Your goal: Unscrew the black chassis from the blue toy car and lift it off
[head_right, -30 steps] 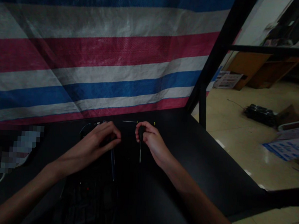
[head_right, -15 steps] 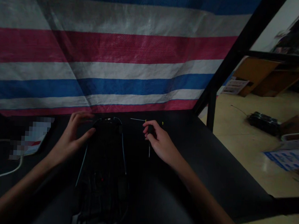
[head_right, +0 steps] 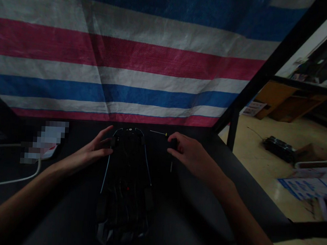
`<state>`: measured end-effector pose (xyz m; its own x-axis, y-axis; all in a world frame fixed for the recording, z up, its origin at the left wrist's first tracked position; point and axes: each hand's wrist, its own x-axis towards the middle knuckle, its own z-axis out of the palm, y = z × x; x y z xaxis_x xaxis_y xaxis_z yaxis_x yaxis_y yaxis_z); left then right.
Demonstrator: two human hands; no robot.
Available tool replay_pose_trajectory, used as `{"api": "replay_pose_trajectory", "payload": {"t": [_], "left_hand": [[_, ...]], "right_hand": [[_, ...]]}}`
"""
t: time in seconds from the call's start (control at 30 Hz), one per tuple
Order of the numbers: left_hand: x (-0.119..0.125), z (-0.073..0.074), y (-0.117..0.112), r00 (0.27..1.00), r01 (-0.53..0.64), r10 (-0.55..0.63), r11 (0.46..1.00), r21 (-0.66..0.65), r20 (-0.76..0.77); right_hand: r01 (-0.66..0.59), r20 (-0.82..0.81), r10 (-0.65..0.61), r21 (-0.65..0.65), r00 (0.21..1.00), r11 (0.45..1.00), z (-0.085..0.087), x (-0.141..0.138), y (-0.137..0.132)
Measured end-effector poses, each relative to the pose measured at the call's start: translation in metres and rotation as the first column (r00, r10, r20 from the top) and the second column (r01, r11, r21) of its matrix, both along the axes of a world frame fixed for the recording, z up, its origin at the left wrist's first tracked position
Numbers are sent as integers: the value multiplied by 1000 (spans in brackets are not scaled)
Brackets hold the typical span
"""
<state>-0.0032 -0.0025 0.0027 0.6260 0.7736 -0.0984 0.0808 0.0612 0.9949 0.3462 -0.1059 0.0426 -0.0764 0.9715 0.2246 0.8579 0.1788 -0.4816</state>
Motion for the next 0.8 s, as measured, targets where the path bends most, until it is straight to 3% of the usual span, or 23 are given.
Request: {"api": "replay_pose_trajectory", "payload": {"t": [0.2, 0.33, 0.43, 0.57, 0.7, 0.8], "left_hand": [[-5, 4, -4, 996, 88, -89, 993, -82, -2], [-4, 4, -4, 997, 76, -76, 993, -88, 4], [-3, 3, -3, 997, 71, -71, 996, -55, 13], [-2, 2, -3, 998, 55, -55, 998, 22, 19], [-3, 2, -6, 998, 37, -38, 999, 15, 46], [-5, 3, -9, 996, 50, -50, 999, 13, 69]], "right_hand": [[22, -58, -10, 210, 998, 977, 45, -42, 15], [-243, -83, 267, 230, 960, 942, 69, -91, 23], [-394, -82, 416, 203, 905, 897, 71, -119, 29], [-478, -22, 490, 179, 872, 860, 62, -135, 33], [-484, 46, 485, 198, 873, 853, 55, -139, 30], [-452, 187, 415, 249, 890, 857, 55, -147, 27]]}}
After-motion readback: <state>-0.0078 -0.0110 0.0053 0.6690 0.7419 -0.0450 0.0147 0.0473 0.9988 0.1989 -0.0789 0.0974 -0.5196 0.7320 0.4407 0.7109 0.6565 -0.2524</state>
